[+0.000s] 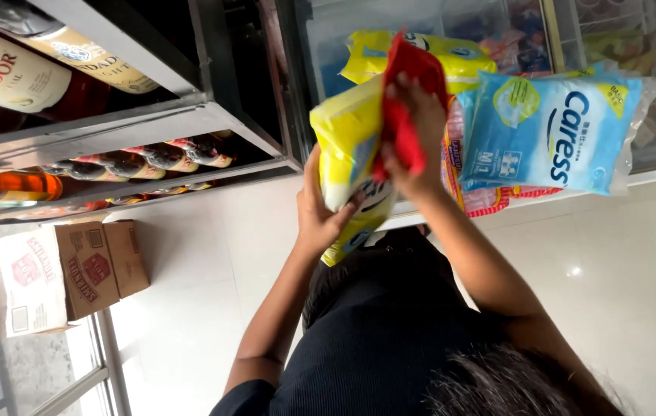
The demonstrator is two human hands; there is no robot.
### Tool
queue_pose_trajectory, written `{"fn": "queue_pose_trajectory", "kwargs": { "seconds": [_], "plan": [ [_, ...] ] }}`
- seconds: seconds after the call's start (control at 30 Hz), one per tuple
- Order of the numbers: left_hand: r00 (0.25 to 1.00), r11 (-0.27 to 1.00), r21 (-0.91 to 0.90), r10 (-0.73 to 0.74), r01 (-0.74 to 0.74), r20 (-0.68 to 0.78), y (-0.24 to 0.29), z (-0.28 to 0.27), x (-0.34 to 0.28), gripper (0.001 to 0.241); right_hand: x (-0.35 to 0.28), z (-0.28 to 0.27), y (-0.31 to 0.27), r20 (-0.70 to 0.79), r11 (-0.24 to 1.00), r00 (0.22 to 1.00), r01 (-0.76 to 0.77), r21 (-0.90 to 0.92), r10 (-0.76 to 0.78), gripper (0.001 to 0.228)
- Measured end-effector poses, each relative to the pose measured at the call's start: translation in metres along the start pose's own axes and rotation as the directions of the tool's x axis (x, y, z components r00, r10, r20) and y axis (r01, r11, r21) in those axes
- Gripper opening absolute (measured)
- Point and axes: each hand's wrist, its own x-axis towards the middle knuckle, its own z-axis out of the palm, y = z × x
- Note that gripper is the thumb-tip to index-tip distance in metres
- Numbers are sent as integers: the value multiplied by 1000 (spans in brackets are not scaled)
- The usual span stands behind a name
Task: Wiping down packages of diapers and other household goods with a cloth and placing them on a counter.
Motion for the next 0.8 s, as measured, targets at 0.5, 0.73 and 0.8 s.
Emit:
{"fn": "queue_pose_trajectory", "kwargs": {
  "seconds": [0.5,0.73,0.8],
  "plan": [
    [994,993,-115,-24,36,103,-5,1,-3,89,5,-20,9,20,978,984,-180,105,179,47],
    [980,992,-114,-79,59,-182,-47,7,2,93,-70,16,-42,150,975,963,222,23,-223,57],
    [953,983,-62,-184,174,-242,-49,0,2,87,-66,14,-39,268,934,896,354,55,-355,61]
  ]
}}
